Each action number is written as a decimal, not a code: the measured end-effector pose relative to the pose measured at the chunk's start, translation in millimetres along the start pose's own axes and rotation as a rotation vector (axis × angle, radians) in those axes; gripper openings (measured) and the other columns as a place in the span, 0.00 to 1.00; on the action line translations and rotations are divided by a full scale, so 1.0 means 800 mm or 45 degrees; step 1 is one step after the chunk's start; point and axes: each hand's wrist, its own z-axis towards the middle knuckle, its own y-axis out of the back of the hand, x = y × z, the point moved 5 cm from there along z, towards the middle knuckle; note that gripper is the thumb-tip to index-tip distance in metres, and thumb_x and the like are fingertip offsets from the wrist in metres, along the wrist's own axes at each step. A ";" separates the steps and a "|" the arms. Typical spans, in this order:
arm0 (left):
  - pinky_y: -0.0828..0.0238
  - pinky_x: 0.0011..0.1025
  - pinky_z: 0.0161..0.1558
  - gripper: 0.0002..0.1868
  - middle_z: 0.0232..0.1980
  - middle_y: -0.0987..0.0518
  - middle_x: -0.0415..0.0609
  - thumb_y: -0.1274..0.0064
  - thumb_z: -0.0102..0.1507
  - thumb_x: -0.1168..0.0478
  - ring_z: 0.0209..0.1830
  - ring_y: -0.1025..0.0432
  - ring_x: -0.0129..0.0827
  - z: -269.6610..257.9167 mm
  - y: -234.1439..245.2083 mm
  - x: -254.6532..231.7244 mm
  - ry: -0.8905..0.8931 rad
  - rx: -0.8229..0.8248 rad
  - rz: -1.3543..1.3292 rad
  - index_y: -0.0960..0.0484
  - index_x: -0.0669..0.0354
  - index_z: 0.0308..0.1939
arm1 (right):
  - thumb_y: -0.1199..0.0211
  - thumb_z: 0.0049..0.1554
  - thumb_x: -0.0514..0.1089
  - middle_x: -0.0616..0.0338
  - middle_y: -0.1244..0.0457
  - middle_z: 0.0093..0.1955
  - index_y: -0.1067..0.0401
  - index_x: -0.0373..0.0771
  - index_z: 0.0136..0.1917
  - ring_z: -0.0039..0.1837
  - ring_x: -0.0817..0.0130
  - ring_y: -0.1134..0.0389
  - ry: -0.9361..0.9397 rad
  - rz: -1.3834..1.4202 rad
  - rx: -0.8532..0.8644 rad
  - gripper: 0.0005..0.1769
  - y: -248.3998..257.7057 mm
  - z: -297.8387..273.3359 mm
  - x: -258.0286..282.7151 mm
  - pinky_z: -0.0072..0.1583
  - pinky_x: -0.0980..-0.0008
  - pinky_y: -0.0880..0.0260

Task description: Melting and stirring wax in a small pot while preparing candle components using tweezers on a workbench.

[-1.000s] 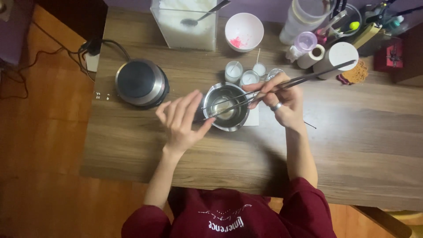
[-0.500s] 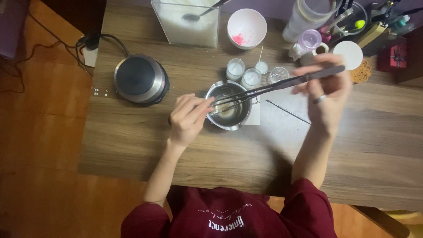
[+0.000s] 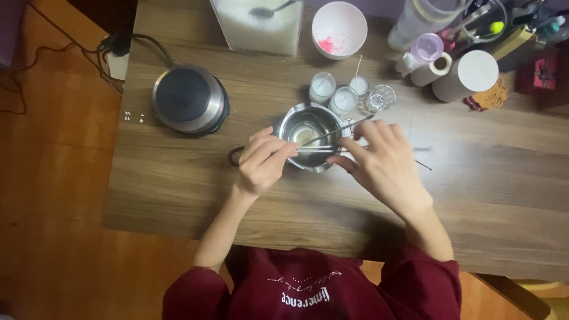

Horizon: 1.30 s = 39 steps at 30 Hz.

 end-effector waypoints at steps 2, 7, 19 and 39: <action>0.30 0.34 0.50 0.02 0.27 0.24 0.40 0.40 0.55 0.66 0.27 0.30 0.27 -0.012 0.004 0.002 0.019 -0.193 0.099 0.14 0.58 0.31 | 0.40 0.55 0.46 0.62 0.41 0.40 0.30 0.44 0.38 0.41 0.62 0.38 0.068 0.256 -0.109 0.06 -0.006 0.004 0.006 0.44 0.67 0.37; 0.34 0.35 0.54 0.08 0.37 0.20 0.42 0.40 0.56 0.60 0.36 0.26 0.30 -0.020 0.009 0.002 0.109 -0.162 0.190 0.15 0.56 0.38 | 0.45 0.58 0.51 0.68 0.41 0.31 0.33 0.50 0.47 0.32 0.68 0.35 0.094 0.111 0.130 0.06 0.016 0.010 -0.004 0.34 0.71 0.35; 0.45 0.40 0.53 0.09 0.41 0.22 0.42 0.43 0.57 0.59 0.40 0.30 0.33 -0.055 0.021 0.032 0.344 0.185 0.563 0.17 0.54 0.41 | 0.39 0.54 0.43 0.74 0.38 0.35 0.30 0.53 0.38 0.36 0.78 0.33 0.378 -0.565 0.248 0.04 -0.017 0.034 -0.045 0.38 0.81 0.36; 0.44 0.39 0.53 0.06 0.35 0.23 0.41 0.44 0.58 0.59 0.38 0.29 0.31 -0.057 0.020 0.041 0.427 0.316 0.573 0.17 0.53 0.37 | 0.37 0.44 0.36 0.71 0.34 0.31 0.29 0.50 0.29 0.32 0.76 0.32 0.505 -0.358 0.447 0.08 -0.063 0.059 -0.018 0.36 0.78 0.35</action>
